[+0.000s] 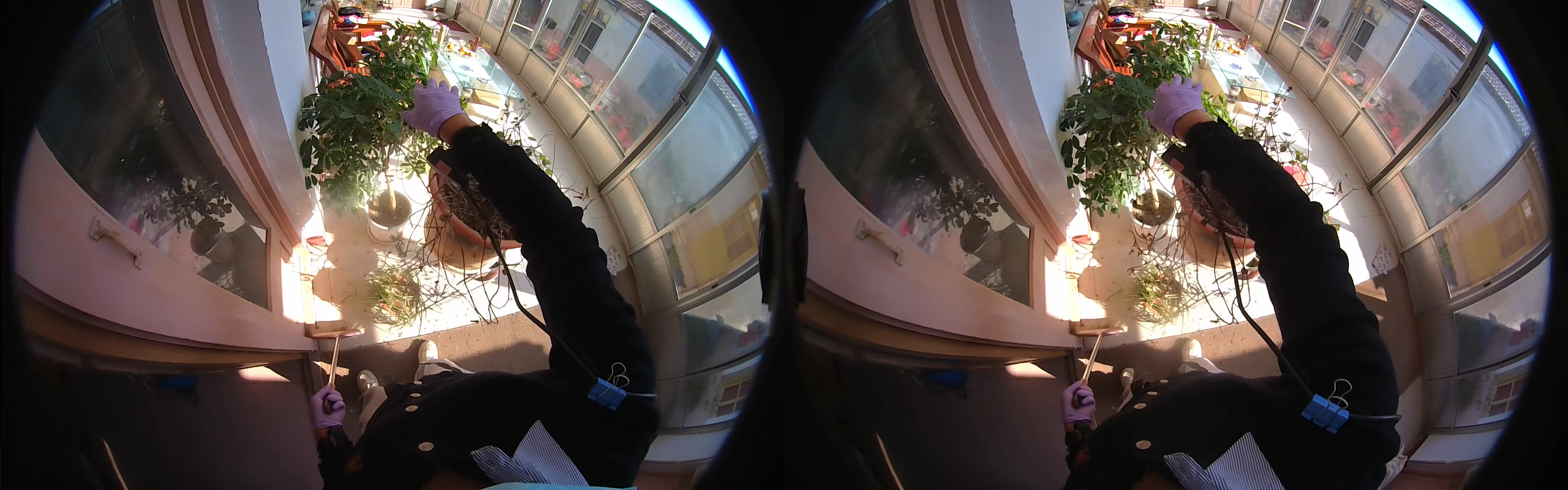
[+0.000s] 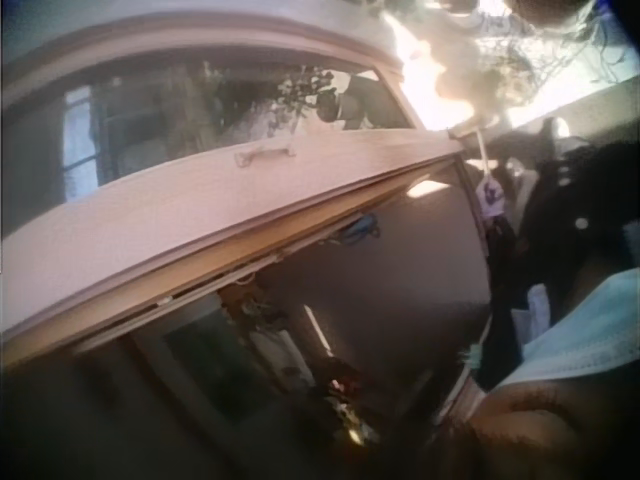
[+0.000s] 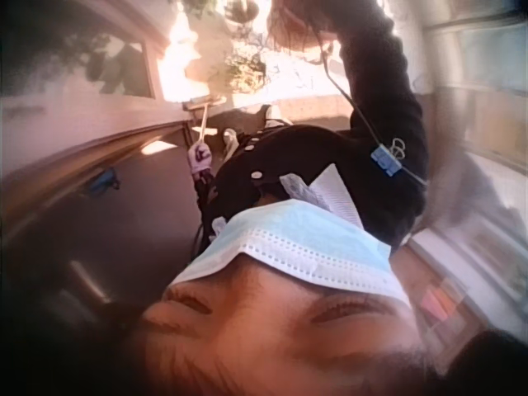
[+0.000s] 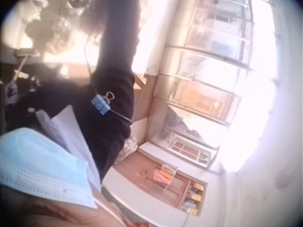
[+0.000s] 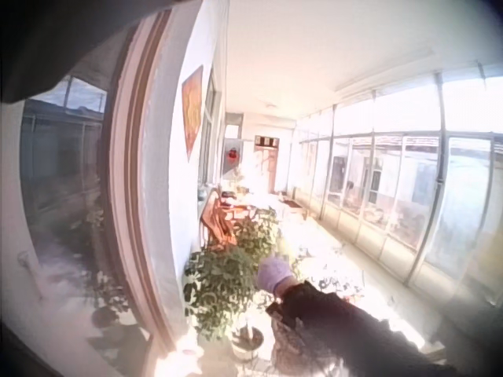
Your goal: The person sweeps dry leaves and debris on a tiled balcony floor using a broom, then gathers the pile by hand into a red plastic bag. The person moves a potted plant to access the area and continues sweeping around furniture.
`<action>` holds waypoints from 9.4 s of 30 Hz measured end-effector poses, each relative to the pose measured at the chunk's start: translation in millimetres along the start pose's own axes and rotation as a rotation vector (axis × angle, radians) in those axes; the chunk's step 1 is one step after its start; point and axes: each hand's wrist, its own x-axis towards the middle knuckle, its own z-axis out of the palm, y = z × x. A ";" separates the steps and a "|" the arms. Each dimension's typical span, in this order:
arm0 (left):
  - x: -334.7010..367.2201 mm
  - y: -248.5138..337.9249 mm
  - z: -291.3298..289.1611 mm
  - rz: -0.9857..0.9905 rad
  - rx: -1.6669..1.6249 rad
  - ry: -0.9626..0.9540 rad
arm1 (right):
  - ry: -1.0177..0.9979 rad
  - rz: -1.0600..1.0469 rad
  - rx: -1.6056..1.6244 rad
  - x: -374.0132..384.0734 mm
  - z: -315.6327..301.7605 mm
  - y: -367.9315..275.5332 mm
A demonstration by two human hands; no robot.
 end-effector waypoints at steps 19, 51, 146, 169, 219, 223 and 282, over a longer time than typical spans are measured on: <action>-3.4 3.3 10.4 -0.079 -0.011 -0.026 | -0.126 -0.044 0.185 35.0 -59.0 107.9; 15.1 -25.7 35.9 -0.113 0.042 0.117 | -0.729 0.313 0.671 -98.4 12.5 247.1; 41.1 55.4 -5.4 0.334 0.680 0.217 | -1.819 0.929 2.014 -356.9 212.6 -229.1; 24.7 62.6 -89.5 0.244 0.398 0.436 | -1.057 1.738 2.401 -253.3 280.9 -279.7; 31.7 90.7 -63.8 0.132 0.691 0.385 | -1.235 2.450 2.155 -519.4 181.9 -131.4; 39.0 85.3 -65.3 0.133 0.686 0.308 | -1.409 1.892 1.858 -550.8 126.0 -113.0; 78.6 -338.5 3.3 0.125 1.203 0.337 | -1.252 1.593 1.748 -708.4 222.1 382.2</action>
